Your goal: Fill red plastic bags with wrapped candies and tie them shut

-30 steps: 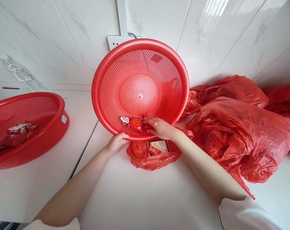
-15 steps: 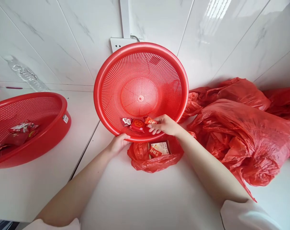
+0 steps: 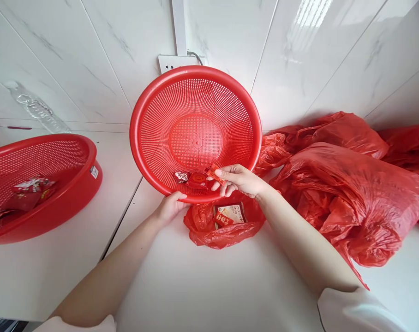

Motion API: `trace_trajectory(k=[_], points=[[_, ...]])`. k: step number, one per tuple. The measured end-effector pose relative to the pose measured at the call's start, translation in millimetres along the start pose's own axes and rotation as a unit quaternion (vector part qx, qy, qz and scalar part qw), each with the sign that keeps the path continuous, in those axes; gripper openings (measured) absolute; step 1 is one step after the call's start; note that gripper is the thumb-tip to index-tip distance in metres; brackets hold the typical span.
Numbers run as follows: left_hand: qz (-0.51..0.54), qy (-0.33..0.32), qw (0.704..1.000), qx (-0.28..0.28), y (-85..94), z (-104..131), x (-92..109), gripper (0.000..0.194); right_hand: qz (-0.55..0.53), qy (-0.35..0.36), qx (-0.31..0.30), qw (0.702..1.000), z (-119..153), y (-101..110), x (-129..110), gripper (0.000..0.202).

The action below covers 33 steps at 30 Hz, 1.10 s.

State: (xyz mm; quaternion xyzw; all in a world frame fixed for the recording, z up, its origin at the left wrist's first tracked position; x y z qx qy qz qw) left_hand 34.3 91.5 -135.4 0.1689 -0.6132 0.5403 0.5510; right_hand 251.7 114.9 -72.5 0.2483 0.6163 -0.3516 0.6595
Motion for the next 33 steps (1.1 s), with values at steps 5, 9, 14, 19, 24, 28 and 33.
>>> trace_trajectory(k=[5, 9, 14, 19, 24, 28, 33], points=[[-0.006, -0.001, 1.0, 0.005, -0.5, 1, 1, 0.038, 0.046, 0.043, -0.008, 0.998, 0, 0, 0, 0.033], [-0.005, -0.003, 1.0, 0.001, -1.0, 1, 1, 0.039, 0.08, 0.041, -0.004, 0.996, 1, -1, -1, 0.03], [-0.001, -0.004, 1.0, -0.01, -1.0, 0, 0, 0.04, 0.102, 0.031, -0.045, 0.993, 4, -7, -5, 0.028], [-0.001, -0.001, 1.0, -0.021, -2.0, 0, 0, 0.04, 0.117, 0.031, -0.072, 0.99, 4, -9, -6, 0.031], [-0.006, 0.004, 1.0, -0.026, -2.5, 0, 1, 0.039, 0.136, 0.02, -0.105, 0.985, 5, -10, -5, 0.031], [-0.005, 0.006, 1.0, -0.029, -1.5, 0, 0, 0.04, 0.128, 0.026, -0.116, 0.985, 6, -11, -7, 0.029], [-0.01, 0.006, 1.0, -0.028, -2.6, 1, 1, 0.04, 0.088, 0.018, -0.143, 0.986, 6, -11, -6, 0.027]])
Point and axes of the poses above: each hand's wrist, its own z-axis away from the middle knuckle, its own y-axis out of the back of the hand, x = y × z, the point moved 3 cm from there along -z, towards the middle knuckle, and after that the axes turned 5 degrees about -x, right-handed, at the moved point
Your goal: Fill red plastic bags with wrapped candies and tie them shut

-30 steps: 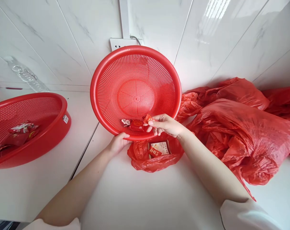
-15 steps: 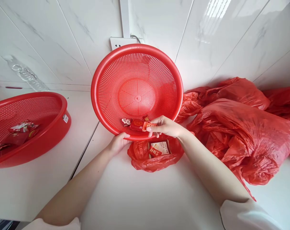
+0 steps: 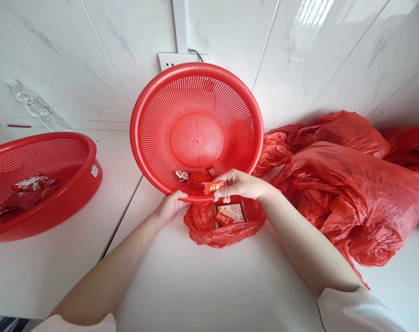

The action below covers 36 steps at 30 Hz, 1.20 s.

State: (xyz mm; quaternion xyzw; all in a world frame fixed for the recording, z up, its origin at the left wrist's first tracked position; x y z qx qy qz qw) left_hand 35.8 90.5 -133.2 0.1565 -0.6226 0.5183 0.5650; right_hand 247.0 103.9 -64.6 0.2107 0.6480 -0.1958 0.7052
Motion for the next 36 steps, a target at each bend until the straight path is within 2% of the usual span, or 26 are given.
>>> trace_trajectory(k=[6, 12, 16, 20, 22, 25, 27, 30, 32, 34, 36], points=[[0.002, 0.006, 1.0, 0.001, -1.1, 0, 1, 0.038, -0.093, 0.002, -0.044, 0.995, 3, -2, 0, 0.026], [-0.003, 0.017, 1.0, 0.003, -0.9, -1, 0, 0.037, -0.132, -0.009, -0.044, 0.99, 4, -2, -1, 0.028], [-0.003, 0.011, 1.0, 0.012, 0.2, -1, -1, 0.038, -0.059, -0.042, -0.047, 0.996, 10, 3, -5, 0.032], [0.002, 0.001, 1.0, 0.022, 2.6, -1, -2, 0.038, 0.033, -0.057, -0.019, 0.998, 24, 14, -17, 0.033], [0.005, -0.006, 1.0, 0.019, 3.2, -1, -2, 0.037, 0.086, -0.049, -0.026, 0.995, 33, 19, -25, 0.03], [0.007, -0.009, 1.0, 0.014, 4.2, -1, -2, 0.037, 0.167, -0.077, -0.042, 0.982, 42, 24, -28, 0.028], [0.004, -0.007, 1.0, 0.02, 5.6, -1, -2, 0.037, 0.211, -0.083, 0.001, 0.974, 41, 28, -26, 0.029], [-0.004, 0.0, 1.0, 0.03, 6.9, -1, -2, 0.035, 0.287, -0.032, 0.142, 0.947, 26, 31, -14, 0.029], [-0.008, -0.001, 1.0, 0.026, 6.6, -1, -1, 0.035, 0.368, -0.009, 0.21, 0.906, 11, 26, 0, 0.032], [-0.015, -0.005, 1.0, 0.024, 6.4, 0, -1, 0.036, 0.467, -0.022, 0.22, 0.856, -5, 18, 18, 0.045], [-0.027, -0.008, 0.999, 0.031, 7.1, 1, -2, 0.037, 0.531, -0.062, 0.185, 0.825, -16, 11, 35, 0.06]])
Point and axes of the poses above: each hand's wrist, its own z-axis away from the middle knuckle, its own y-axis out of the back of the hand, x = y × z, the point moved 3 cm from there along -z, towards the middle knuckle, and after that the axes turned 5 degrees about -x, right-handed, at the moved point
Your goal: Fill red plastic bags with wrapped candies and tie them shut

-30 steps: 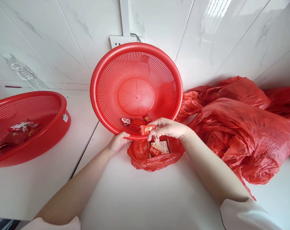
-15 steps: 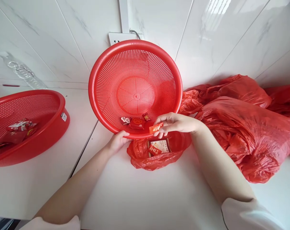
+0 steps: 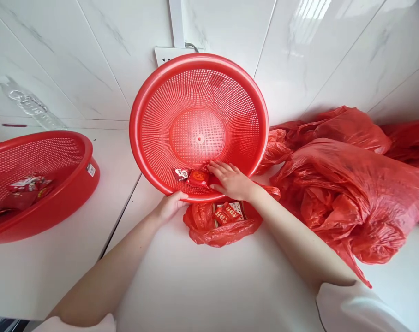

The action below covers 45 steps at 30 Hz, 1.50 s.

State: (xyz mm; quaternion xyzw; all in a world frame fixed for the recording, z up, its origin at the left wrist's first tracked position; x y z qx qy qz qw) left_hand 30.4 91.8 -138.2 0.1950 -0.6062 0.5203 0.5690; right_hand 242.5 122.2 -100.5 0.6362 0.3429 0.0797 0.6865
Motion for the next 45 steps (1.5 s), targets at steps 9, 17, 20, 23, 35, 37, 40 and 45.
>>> trace_trajectory(k=[9, 17, 20, 23, 35, 37, 40, 45], points=[[0.016, 0.004, 1.0, 0.008, 0.0, -2, -1, 0.035, -0.07, 0.028, -0.004, 0.997, -1, 7, 9, 0.029], [0.022, 0.008, 1.0, -0.001, 1.4, -3, -1, 0.035, -0.542, -0.034, -0.03, 0.839, 1, 19, 9, 0.044], [0.028, 0.01, 1.0, -0.004, 1.3, -3, -1, 0.039, -0.58, -0.027, -0.025, 0.814, 3, 23, 5, 0.046], [0.03, 0.014, 0.999, -0.004, 0.6, -3, 0, 0.042, -0.577, 0.0, -0.005, 0.817, 3, 25, 2, 0.049], [0.033, 0.013, 0.999, -0.001, -1.3, -3, 2, 0.04, -0.386, 0.119, 0.046, 0.914, 13, 43, -17, 0.03], [0.031, 0.015, 0.999, -0.006, -1.5, -3, 1, 0.04, -0.359, 0.12, -0.001, 0.926, 17, 49, -19, 0.029], [0.03, 0.013, 0.999, -0.012, -0.8, -3, 0, 0.038, -0.299, 0.104, -0.107, 0.943, 24, 54, -20, 0.034], [0.021, 0.008, 1.0, -0.014, -0.2, -2, 0, 0.039, -0.222, 0.059, -0.089, 0.969, 26, 56, -18, 0.044]])
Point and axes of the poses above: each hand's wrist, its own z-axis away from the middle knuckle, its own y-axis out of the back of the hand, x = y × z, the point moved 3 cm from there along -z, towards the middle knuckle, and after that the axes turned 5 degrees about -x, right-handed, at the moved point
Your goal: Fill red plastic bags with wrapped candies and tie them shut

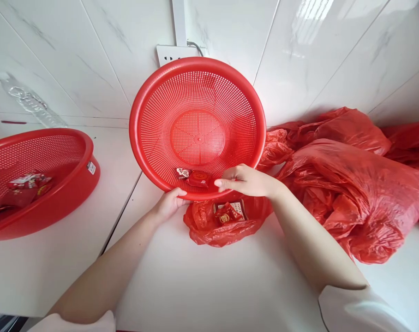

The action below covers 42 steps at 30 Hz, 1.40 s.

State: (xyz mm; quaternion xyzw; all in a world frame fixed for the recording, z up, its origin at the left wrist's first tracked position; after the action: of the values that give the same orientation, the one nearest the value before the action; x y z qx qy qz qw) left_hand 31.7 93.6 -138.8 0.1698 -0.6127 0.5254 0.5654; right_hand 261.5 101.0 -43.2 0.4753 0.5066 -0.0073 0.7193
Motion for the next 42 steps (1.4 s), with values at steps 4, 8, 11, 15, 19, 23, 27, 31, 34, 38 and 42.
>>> trace_trajectory(k=[4, 8, 11, 15, 19, 23, 27, 31, 34, 38, 42], points=[[-0.013, 0.0, 1.0, 0.01, -1.1, 1, 1, 0.041, 0.097, 0.042, 0.109, 0.988, -15, -18, 9, 0.047], [-0.022, -0.009, 1.0, 0.017, -1.5, 2, 2, 0.04, 0.149, 0.029, 0.024, 0.988, -30, -49, 25, 0.08], [-0.018, -0.011, 1.0, 0.016, -1.9, 2, 2, 0.04, 0.159, 0.027, 0.009, 0.987, -31, -54, 26, 0.088], [-0.003, -0.009, 1.0, 0.01, -3.3, 2, 3, 0.04, 0.109, 0.051, 0.038, 0.992, -27, -45, 17, 0.064], [-0.005, 0.006, 0.999, 0.033, -2.6, 3, 2, 0.033, 0.008, 0.04, 0.051, 0.998, -28, -41, 17, 0.032], [-0.018, 0.006, 0.999, 0.048, -0.1, 3, 0, 0.028, -0.067, -0.059, 0.038, 0.995, -30, -42, 32, 0.059], [-0.027, 0.005, 0.999, 0.046, 1.5, 3, -1, 0.026, -0.171, -0.078, 0.033, 0.982, -31, -41, 39, 0.072], [-0.012, -0.001, 0.999, 0.034, 0.0, 3, 1, 0.033, -0.365, -0.063, 0.066, 0.927, -34, -38, 41, 0.036], [-0.002, -0.005, 0.999, 0.034, -0.5, 3, 2, 0.034, -0.48, -0.074, 0.155, 0.86, -35, -33, 44, 0.028], [-0.005, -0.002, 1.0, 0.03, 0.4, 3, 2, 0.035, -0.58, -0.059, 0.18, 0.792, -36, -29, 42, 0.026], [-0.008, -0.005, 1.0, 0.023, 1.5, 3, 1, 0.038, -0.604, -0.037, 0.185, 0.775, -37, -27, 38, 0.028]])
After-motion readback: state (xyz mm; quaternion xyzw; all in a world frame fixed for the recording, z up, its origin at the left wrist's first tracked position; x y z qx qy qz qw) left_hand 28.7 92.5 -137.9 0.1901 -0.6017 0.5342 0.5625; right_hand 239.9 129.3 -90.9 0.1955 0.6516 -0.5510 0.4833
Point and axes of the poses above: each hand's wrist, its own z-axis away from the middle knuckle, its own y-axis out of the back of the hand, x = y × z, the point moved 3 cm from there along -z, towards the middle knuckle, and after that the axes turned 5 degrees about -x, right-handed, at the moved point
